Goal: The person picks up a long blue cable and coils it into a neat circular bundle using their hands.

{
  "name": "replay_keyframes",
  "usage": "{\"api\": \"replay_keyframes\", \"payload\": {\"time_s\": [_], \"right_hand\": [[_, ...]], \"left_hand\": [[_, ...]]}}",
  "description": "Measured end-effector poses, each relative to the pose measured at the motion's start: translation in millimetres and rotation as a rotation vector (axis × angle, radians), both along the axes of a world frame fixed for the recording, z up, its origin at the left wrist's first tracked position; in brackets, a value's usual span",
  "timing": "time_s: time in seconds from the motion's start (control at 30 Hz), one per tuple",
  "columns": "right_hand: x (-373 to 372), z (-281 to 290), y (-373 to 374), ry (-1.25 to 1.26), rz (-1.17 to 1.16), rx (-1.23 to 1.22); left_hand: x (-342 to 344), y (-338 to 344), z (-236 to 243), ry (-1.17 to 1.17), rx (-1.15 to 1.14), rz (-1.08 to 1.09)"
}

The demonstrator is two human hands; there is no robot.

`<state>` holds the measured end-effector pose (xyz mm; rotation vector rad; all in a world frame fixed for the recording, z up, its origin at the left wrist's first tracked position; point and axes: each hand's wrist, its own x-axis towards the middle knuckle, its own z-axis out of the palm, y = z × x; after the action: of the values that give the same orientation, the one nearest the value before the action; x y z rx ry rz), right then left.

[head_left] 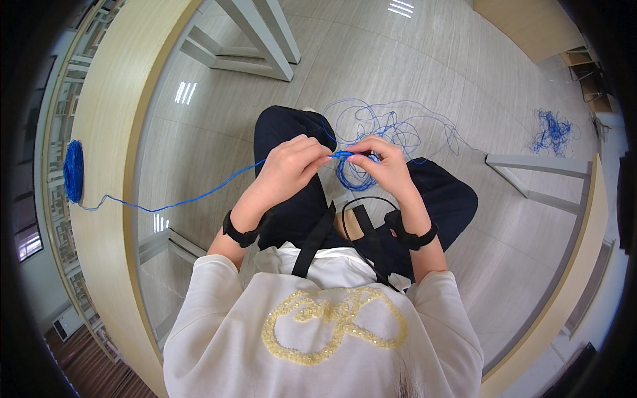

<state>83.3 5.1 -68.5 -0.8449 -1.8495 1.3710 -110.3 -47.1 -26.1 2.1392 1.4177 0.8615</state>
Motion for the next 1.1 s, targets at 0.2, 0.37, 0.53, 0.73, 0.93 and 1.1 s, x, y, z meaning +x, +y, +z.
{"api": "replay_keyframes", "payload": {"time_s": [0.2,0.37,0.53,0.73,0.93,1.1], "right_hand": [[-3.2,-3.1,-4.0,-0.018,-0.04,0.19],[-4.9,-3.8,-6.5,-0.019,-0.018,0.207],[-2.8,-9.5,4.3,0.058,0.143,-0.568],[-1.5,-22.0,14.5,0.0,0.326,-0.613],[-2.6,-27.8,10.1,0.121,0.318,-0.667],[-3.1,-22.0,11.9,0.07,0.295,-0.748]], "left_hand": [[10.0,-1.6,1.0,0.038,-0.112,0.082],[7.8,-3.8,-6.8,-0.347,-0.602,0.216],[8.5,-0.9,-6.0,0.137,-0.067,0.05],[6.7,-1.2,-6.9,0.283,0.122,-0.01],[0.5,-3.6,-15.4,0.211,0.104,0.051],[3.6,-7.1,-17.4,0.138,0.057,0.057]]}}
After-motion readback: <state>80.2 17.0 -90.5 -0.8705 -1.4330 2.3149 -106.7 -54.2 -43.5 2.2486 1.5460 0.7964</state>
